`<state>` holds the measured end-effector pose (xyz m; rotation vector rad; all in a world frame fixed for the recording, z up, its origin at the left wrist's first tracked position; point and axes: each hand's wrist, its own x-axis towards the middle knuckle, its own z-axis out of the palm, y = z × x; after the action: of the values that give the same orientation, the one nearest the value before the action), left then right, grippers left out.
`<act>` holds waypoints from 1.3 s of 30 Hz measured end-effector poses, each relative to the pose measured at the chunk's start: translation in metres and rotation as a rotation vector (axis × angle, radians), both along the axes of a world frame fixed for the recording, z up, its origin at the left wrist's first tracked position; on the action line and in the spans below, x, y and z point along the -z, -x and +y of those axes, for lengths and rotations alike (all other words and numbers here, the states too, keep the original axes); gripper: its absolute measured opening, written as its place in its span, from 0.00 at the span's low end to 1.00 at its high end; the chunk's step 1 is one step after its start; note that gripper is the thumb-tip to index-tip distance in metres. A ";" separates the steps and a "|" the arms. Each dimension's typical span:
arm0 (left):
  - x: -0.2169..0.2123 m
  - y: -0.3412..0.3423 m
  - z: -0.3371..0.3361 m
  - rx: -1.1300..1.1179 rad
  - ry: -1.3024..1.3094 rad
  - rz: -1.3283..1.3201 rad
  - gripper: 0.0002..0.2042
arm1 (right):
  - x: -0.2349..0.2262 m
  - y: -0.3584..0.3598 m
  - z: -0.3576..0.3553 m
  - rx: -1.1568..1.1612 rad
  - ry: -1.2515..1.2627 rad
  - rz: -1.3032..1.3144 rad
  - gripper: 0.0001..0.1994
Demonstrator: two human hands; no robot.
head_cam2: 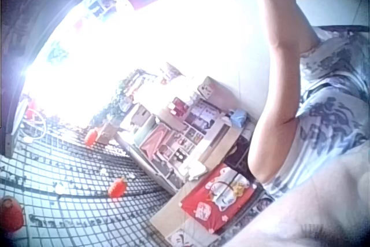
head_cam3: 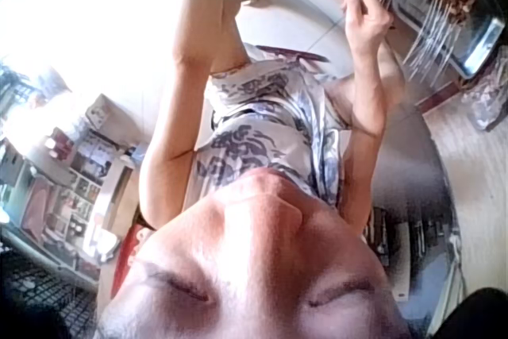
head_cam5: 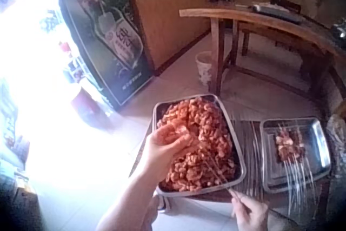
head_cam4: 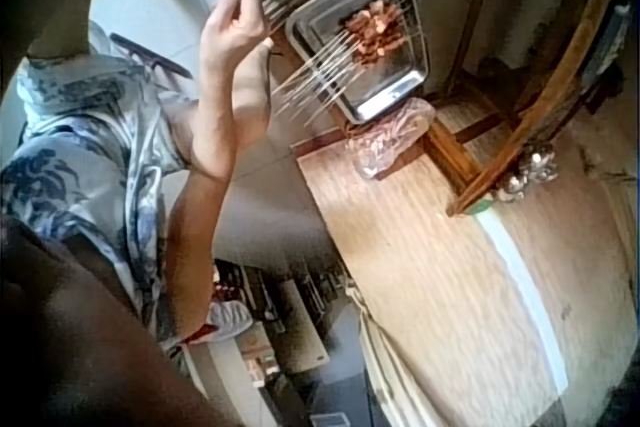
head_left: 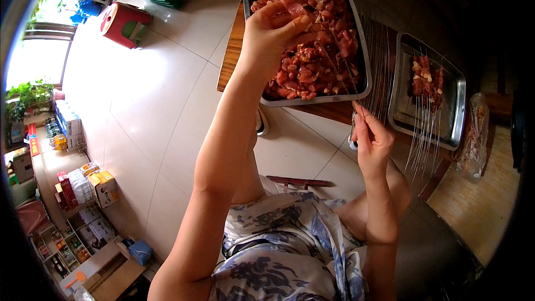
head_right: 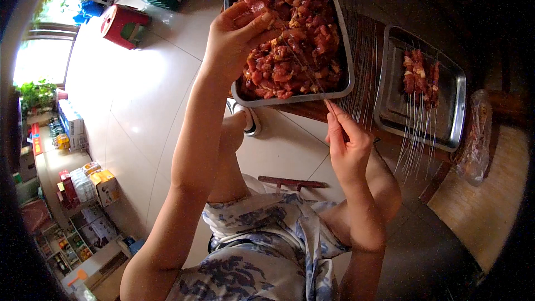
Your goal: The person sits on the floor and threads pieces of marinated meat from a metal tray onto thin metal skewers. They hold the skewer in one hand and use the other to pick up and push the meat onto the skewer, then place the finished skewer into a second tray.
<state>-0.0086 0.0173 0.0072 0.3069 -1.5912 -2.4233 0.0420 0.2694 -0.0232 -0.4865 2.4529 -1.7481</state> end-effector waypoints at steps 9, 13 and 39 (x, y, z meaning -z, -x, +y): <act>0.004 0.000 0.011 -0.061 0.010 0.041 0.18 | 0.001 -0.001 0.001 0.017 0.019 -0.042 0.10; 0.003 0.000 0.009 -0.013 0.015 0.017 0.16 | -0.003 -0.002 0.000 0.002 0.068 -0.191 0.12; 0.007 -0.002 0.015 0.039 -0.087 -0.012 0.25 | 0.001 -0.002 0.000 -0.032 0.293 -0.507 0.12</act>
<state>-0.0066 0.0322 -0.0002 0.3096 -1.5125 -2.5296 0.0445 0.2695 -0.0244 -0.0795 1.8493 -1.9344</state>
